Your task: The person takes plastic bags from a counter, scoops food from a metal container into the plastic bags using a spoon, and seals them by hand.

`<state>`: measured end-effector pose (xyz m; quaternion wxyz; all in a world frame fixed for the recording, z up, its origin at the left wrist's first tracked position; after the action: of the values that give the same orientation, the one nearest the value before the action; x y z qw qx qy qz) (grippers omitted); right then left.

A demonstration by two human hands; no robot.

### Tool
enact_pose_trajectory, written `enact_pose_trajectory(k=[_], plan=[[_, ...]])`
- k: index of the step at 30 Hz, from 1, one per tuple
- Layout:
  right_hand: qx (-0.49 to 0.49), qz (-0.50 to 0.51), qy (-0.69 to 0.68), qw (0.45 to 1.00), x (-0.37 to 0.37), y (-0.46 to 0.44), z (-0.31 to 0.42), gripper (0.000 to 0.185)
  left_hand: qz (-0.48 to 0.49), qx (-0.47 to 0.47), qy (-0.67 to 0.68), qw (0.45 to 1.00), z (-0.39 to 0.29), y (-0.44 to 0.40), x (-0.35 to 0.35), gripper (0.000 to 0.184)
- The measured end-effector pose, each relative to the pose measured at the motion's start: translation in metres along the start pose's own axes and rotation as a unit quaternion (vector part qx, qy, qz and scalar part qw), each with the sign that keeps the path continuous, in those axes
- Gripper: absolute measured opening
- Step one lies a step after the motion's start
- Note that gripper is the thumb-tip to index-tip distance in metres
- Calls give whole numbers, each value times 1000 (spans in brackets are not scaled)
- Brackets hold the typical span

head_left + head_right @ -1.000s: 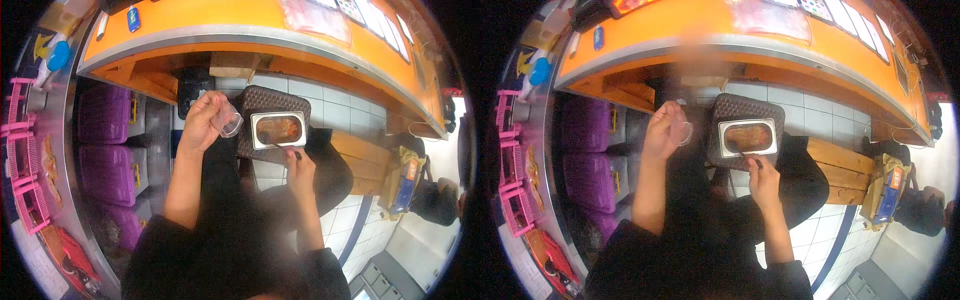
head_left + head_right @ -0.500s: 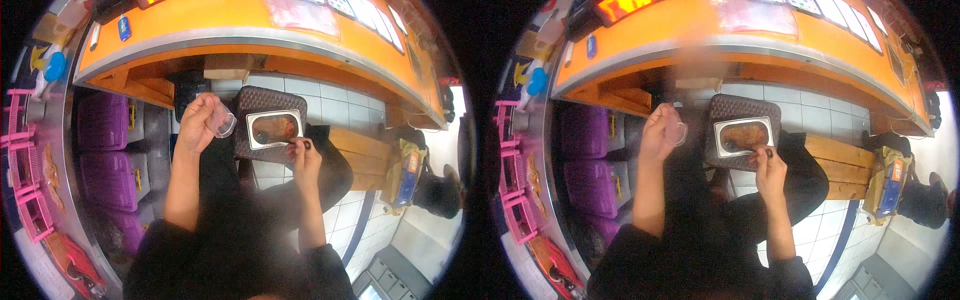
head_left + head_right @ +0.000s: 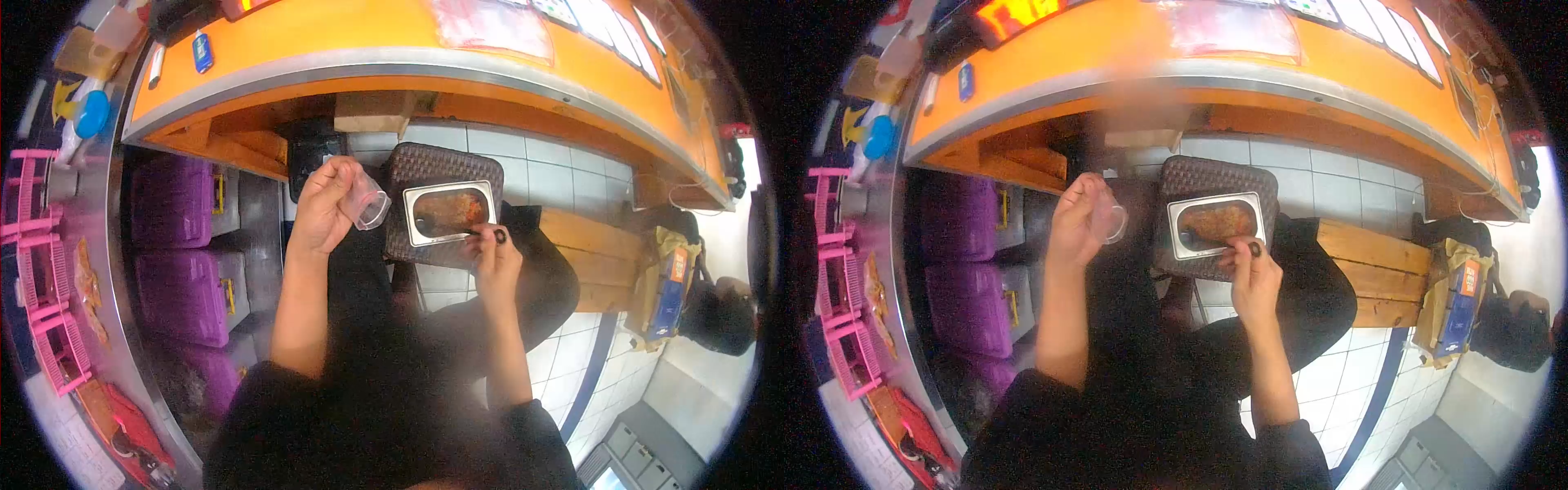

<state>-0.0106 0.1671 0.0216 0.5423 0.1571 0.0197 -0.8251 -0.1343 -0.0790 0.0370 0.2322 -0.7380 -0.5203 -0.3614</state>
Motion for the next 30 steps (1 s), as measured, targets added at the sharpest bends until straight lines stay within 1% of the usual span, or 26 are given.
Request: enact_pose_trajectory(k=[1,3,4,5,7,8,9,11,12,13,15,16,19,20,22,23,25,27,30], plan=[[1,-5,1,1000,2,0,-3,20,-17,7,-9,1000,0,0,-2,13],[-80,41,150,985,17,-2,3,20,-8,0,-14,1000,2,0,1,13],[-104,36,195,975,21,-3,0,17,-3,-2,-21,1000,1,0,3,13],[-107,36,192,975,21,-3,1,17,-2,1,-23,1000,1,0,3,13],[-95,51,146,983,19,-1,4,13,-10,-2,-11,1000,4,2,-1,14],[-107,58,112,986,17,1,11,9,-5,8,-21,1000,4,1,-3,14],[-110,63,110,986,16,1,11,9,-7,13,-24,1000,3,2,-2,14],[-245,136,190,941,28,4,23,11,-13,5,-11,1000,1,1,3,15],[-232,182,223,929,32,5,17,17,-14,0,-17,1000,1,1,3,16],[-244,182,217,928,30,6,20,17,-10,11,-24,1000,-3,0,6,16],[-254,212,275,903,32,8,27,19,-8,-13,-23,1000,-2,2,12,18],[-274,213,288,892,30,7,31,20,-17,-18,-12,1000,-1,3,11,13],[-280,226,307,881,27,-3,9,20,-15,-1,-40,999,-2,3,14,14],[-280,224,309,881,27,-5,3,20,-19,-6,-28,999,0,2,9,14],[-245,262,262,896,30,-8,-4,17,-10,-7,-28,1000,2,1,11,14],[-247,264,261,895,31,-6,-2,17,-4,-8,-30,1000,1,2,11,14],[-230,251,205,918,28,0,17,13,-22,-16,-34,999,3,5,7,13],[-225,246,216,918,24,-2,15,13,-33,-28,-37,998,6,4,5,13],[-210,235,225,922,18,-9,11,13,-30,-17,-33,999,4,1,4,13]])
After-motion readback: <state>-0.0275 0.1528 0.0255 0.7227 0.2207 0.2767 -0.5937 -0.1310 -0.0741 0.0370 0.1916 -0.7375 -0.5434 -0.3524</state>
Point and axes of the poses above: each hand's wrist, its own y-axis away from the middle knuckle, its own x-axis out of the palm, z = x × y, the point moved 7 cm from there along -y, towards the middle knuckle, and after that the axes turned 4 degrees about x, right-handed, at the moved point
